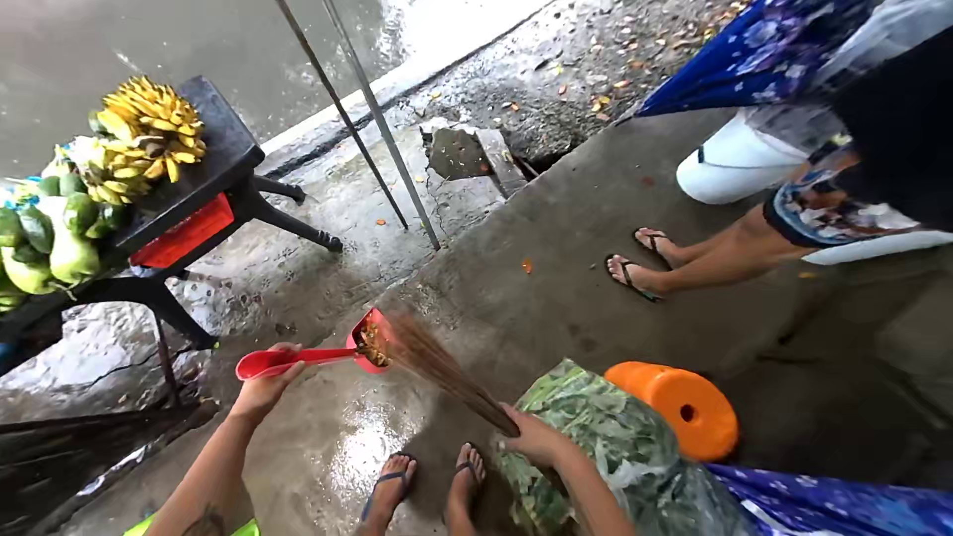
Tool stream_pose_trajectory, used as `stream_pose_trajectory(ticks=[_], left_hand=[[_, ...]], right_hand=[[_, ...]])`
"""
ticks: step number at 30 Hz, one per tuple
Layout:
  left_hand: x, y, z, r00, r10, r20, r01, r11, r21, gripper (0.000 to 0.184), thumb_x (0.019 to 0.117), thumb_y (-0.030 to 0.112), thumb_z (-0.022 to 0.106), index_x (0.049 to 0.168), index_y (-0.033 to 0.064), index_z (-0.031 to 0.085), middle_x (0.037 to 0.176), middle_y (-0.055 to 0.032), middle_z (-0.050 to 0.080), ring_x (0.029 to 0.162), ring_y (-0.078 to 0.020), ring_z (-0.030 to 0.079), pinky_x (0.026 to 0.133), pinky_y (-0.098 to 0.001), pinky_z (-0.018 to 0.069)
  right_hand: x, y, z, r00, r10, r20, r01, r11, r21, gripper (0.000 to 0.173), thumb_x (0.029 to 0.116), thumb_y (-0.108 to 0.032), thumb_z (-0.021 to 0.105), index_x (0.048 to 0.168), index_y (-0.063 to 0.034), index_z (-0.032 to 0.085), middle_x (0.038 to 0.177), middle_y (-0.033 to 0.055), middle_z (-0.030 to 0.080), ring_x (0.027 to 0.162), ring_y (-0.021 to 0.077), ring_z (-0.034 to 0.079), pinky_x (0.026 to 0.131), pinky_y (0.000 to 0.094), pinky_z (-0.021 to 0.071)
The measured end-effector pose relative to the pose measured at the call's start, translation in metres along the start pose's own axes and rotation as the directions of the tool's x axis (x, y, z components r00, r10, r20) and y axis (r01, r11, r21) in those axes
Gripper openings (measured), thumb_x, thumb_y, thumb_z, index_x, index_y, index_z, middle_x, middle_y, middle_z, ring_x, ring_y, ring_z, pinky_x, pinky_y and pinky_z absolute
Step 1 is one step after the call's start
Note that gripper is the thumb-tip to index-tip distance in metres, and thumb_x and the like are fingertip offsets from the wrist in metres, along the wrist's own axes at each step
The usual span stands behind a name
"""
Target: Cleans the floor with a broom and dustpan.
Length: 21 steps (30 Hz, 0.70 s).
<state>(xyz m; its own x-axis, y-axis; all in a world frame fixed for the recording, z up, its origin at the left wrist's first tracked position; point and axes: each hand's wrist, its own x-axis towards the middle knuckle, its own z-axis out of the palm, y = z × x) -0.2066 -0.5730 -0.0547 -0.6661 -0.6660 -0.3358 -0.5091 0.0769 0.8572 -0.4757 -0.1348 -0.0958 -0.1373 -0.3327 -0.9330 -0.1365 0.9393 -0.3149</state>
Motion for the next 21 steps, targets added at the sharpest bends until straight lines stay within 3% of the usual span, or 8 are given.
stream_pose_trajectory(ticks=[3, 6, 9, 12, 14, 17, 20, 21], left_hand=[[-0.034, -0.013, -0.022, 1.000, 0.002, 0.004, -0.002, 0.999, 0.040, 0.040, 0.0840, 0.006, 0.073, 0.122, -0.0039, 0.062, 0.119, -0.0120, 0.070, 0.111, -0.0103, 0.066, 0.100, -0.0294, 0.0530], [-0.057, -0.032, -0.041, 1.000, 0.003, 0.000, -0.003, 0.999, 0.042, 0.040, 0.0819, 0.008, 0.073, 0.119, -0.0029, 0.063, 0.121, -0.0111, 0.069, 0.114, -0.0101, 0.065, 0.102, -0.0288, 0.0517], [-0.065, -0.058, -0.053, 0.999, -0.001, -0.036, 0.001, 1.000, 0.012, 0.041, 0.0798, 0.008, 0.075, 0.118, -0.0038, 0.063, 0.115, -0.0099, 0.070, 0.108, -0.0078, 0.066, 0.098, -0.0268, 0.0531], [-0.061, -0.069, -0.062, 0.998, -0.016, -0.068, 0.011, 0.998, -0.064, 0.042, 0.0788, 0.006, 0.075, 0.117, -0.0033, 0.063, 0.111, -0.0076, 0.071, 0.104, -0.0069, 0.067, 0.095, -0.0260, 0.0551], [-0.060, -0.066, -0.066, 0.998, -0.024, -0.065, 0.019, 0.997, -0.075, 0.041, 0.0780, 0.005, 0.075, 0.117, -0.0035, 0.063, 0.111, -0.0080, 0.071, 0.103, -0.0077, 0.068, 0.095, -0.0268, 0.0556], [-0.056, -0.052, -0.066, 0.999, 0.023, -0.031, -0.025, 0.998, -0.065, 0.043, 0.0770, 0.008, 0.077, 0.117, -0.0034, 0.064, 0.113, -0.0077, 0.071, 0.106, -0.0083, 0.067, 0.097, -0.0281, 0.0550], [-0.052, -0.026, -0.056, 0.997, 0.063, 0.049, -0.062, 0.998, -0.017, 0.044, 0.0779, 0.016, 0.077, 0.117, -0.0008, 0.065, 0.118, -0.0081, 0.071, 0.114, -0.0103, 0.066, 0.102, -0.0298, 0.0533], [-0.048, -0.017, -0.050, 0.994, 0.081, 0.070, -0.081, 0.997, -0.005, 0.044, 0.0784, 0.018, 0.076, 0.117, -0.0004, 0.065, 0.120, -0.0084, 0.070, 0.116, -0.0110, 0.065, 0.103, -0.0302, 0.0524]], right_hand=[[-0.006, 0.015, 0.003, 0.980, 0.113, -0.166, -0.088, 0.985, 0.150, 0.088, 0.0968, -0.032, 0.072, 0.166, -0.0242, 0.018, 0.135, 0.0280, 0.060, 0.113, 0.0433, 0.066, 0.096, 0.0623, 0.0524], [0.037, -0.001, 0.027, 0.946, 0.182, -0.268, -0.125, 0.968, 0.216, 0.091, 0.0958, -0.032, 0.073, 0.165, -0.0150, 0.017, 0.141, 0.0294, 0.057, 0.127, 0.0444, 0.060, 0.107, 0.0619, 0.0468], [0.070, -0.040, 0.089, 0.979, 0.184, -0.093, -0.173, 0.979, 0.111, 0.092, 0.0939, -0.032, 0.074, 0.164, -0.0103, 0.020, 0.146, 0.0284, 0.054, 0.136, 0.0423, 0.053, 0.114, 0.0599, 0.0418], [0.070, -0.071, 0.148, 0.986, 0.134, 0.095, -0.126, 0.988, -0.085, 0.089, 0.0902, -0.030, 0.077, 0.163, -0.0172, 0.028, 0.147, 0.0240, 0.055, 0.138, 0.0412, 0.051, 0.114, 0.0625, 0.0396], [0.049, -0.082, 0.163, 0.984, 0.088, 0.156, -0.071, 0.991, -0.112, 0.087, 0.0921, -0.033, 0.076, 0.164, -0.0203, 0.027, 0.151, 0.0231, 0.052, 0.142, 0.0417, 0.047, 0.116, 0.0634, 0.0354], [0.012, -0.061, 0.152, 0.994, 0.002, 0.107, -0.006, 0.999, 0.039, 0.089, 0.0918, -0.034, 0.076, 0.164, -0.0206, 0.026, 0.150, 0.0242, 0.051, 0.136, 0.0412, 0.053, 0.114, 0.0625, 0.0404], [-0.021, -0.010, 0.104, 0.998, -0.007, -0.062, 0.024, 0.961, 0.275, 0.088, 0.0923, -0.033, 0.076, 0.164, -0.0235, 0.026, 0.139, 0.0256, 0.059, 0.111, 0.0419, 0.067, 0.093, 0.0626, 0.0555], [-0.025, 0.005, 0.076, 0.990, 0.015, -0.140, 0.031, 0.948, 0.317, 0.086, 0.0933, -0.031, 0.075, 0.164, -0.0227, 0.026, 0.139, 0.0250, 0.060, 0.114, 0.0413, 0.066, 0.095, 0.0626, 0.0547]])
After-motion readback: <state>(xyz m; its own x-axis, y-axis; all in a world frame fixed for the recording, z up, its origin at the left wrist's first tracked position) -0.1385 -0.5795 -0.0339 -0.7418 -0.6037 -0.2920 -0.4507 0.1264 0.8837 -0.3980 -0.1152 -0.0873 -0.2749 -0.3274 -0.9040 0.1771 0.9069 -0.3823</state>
